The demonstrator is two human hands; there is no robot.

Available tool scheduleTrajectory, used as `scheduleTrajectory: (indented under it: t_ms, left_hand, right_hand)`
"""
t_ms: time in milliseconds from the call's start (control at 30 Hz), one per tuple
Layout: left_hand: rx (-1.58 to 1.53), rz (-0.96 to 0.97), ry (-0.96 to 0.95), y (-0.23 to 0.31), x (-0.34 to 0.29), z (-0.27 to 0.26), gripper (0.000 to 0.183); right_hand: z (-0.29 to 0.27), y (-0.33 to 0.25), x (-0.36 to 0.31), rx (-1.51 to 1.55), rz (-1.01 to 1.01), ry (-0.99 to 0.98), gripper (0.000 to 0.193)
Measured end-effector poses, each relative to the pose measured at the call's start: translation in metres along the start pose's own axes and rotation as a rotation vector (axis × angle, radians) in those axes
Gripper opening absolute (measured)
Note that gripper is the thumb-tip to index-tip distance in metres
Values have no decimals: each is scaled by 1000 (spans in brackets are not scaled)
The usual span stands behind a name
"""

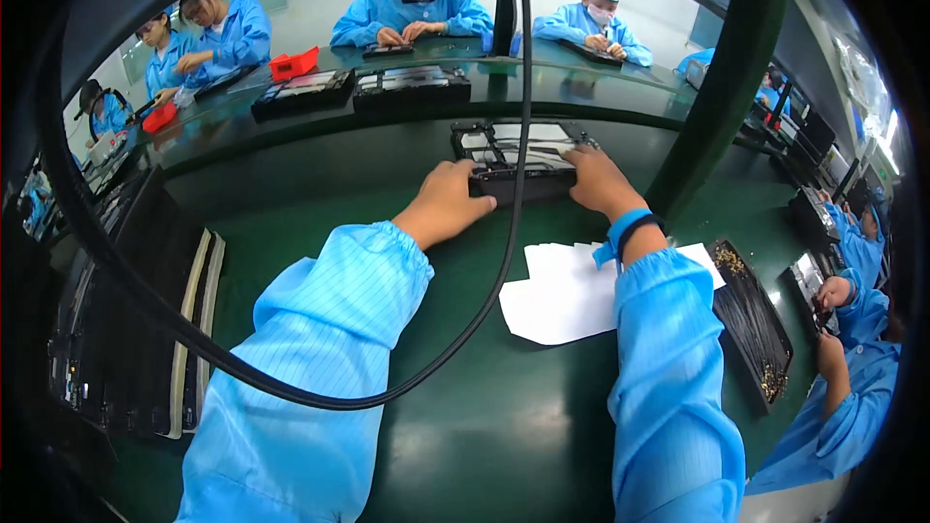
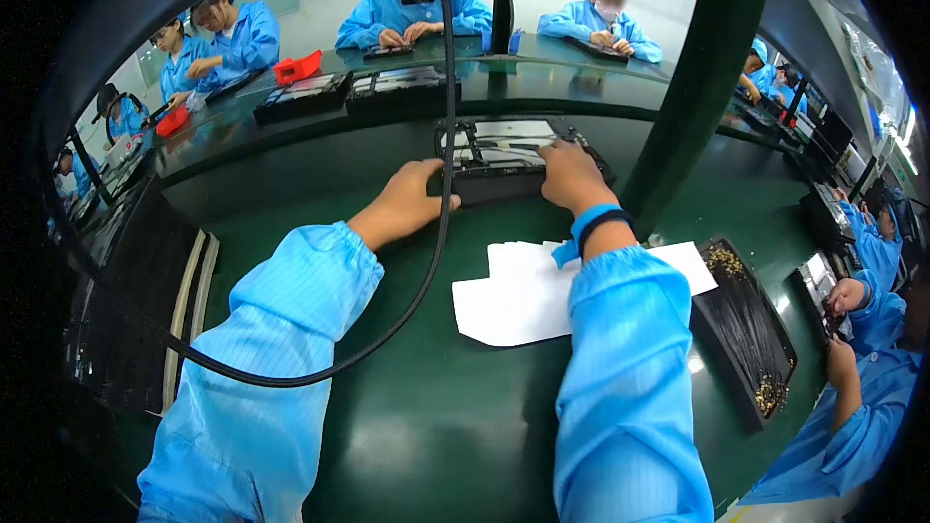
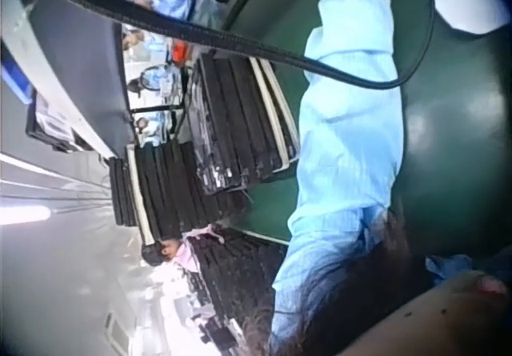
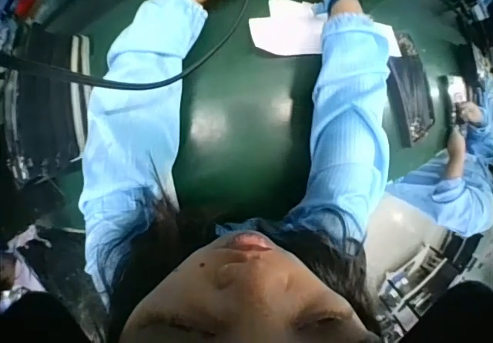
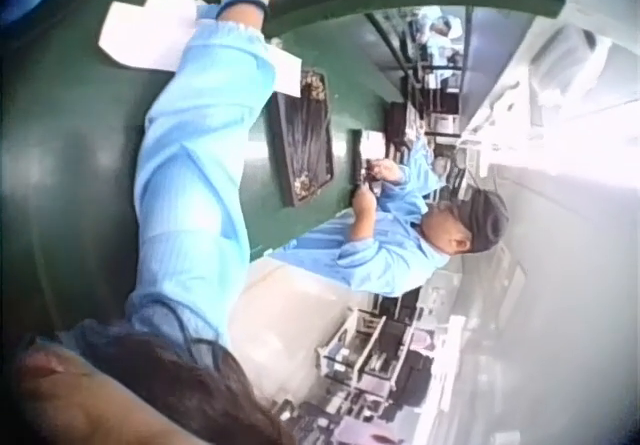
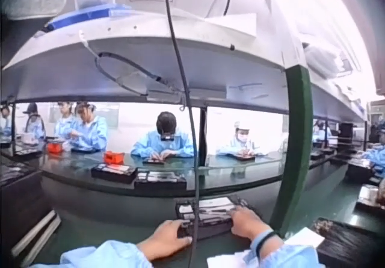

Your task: The person assembles tablet housings by hand, connecting internal components such as ribbon cables and screen modules with adhesive tape.

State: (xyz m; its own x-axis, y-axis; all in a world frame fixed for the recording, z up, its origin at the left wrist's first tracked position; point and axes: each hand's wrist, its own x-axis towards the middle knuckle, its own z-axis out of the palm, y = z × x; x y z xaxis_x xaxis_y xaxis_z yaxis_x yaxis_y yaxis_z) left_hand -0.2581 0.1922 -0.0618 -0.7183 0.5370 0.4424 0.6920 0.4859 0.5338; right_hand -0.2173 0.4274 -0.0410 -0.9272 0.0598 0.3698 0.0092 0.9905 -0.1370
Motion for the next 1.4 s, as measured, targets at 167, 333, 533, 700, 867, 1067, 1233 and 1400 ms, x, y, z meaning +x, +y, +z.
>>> scheduleTrajectory:
  t_ms: [167, 333, 533, 700, 867, 1067, 1233, 1400]
  left_hand:
    - [46, -191, -60, -7, 1, 10, 67]
    - [-172, -288, -29, -9, -9, 0, 58]
    - [32, -342, -61, 1, -17, -3, 61]
    - [185, -294, -32, -9, -13, 16, 82]
    - [129, -431, -76, -13, -6, -9, 87]
    - [-294, -298, 383, -23, -22, -31, 73]
    - [-522, -65, 532, 23, -52, -95, 47]
    - [-415, 30, 595, 73, -82, -120, 42]
  right_hand:
    - [13, -24, 8, -59, -218, -59, 35]
    - [3, -34, -12, 35, -263, -49, 23]
    - [14, -6, -10, 314, 15, 184, 35]
    - [31, 36, 18, 151, 516, -106, 61]
    - [20, -14, 21, 161, 476, 3, 69]
    - [-11, -51, 7, 272, 430, 472, 62]
    - [-101, -95, -53, 1207, 383, 558, 37]
    - [-135, -110, -107, 1662, 374, 290, 24]
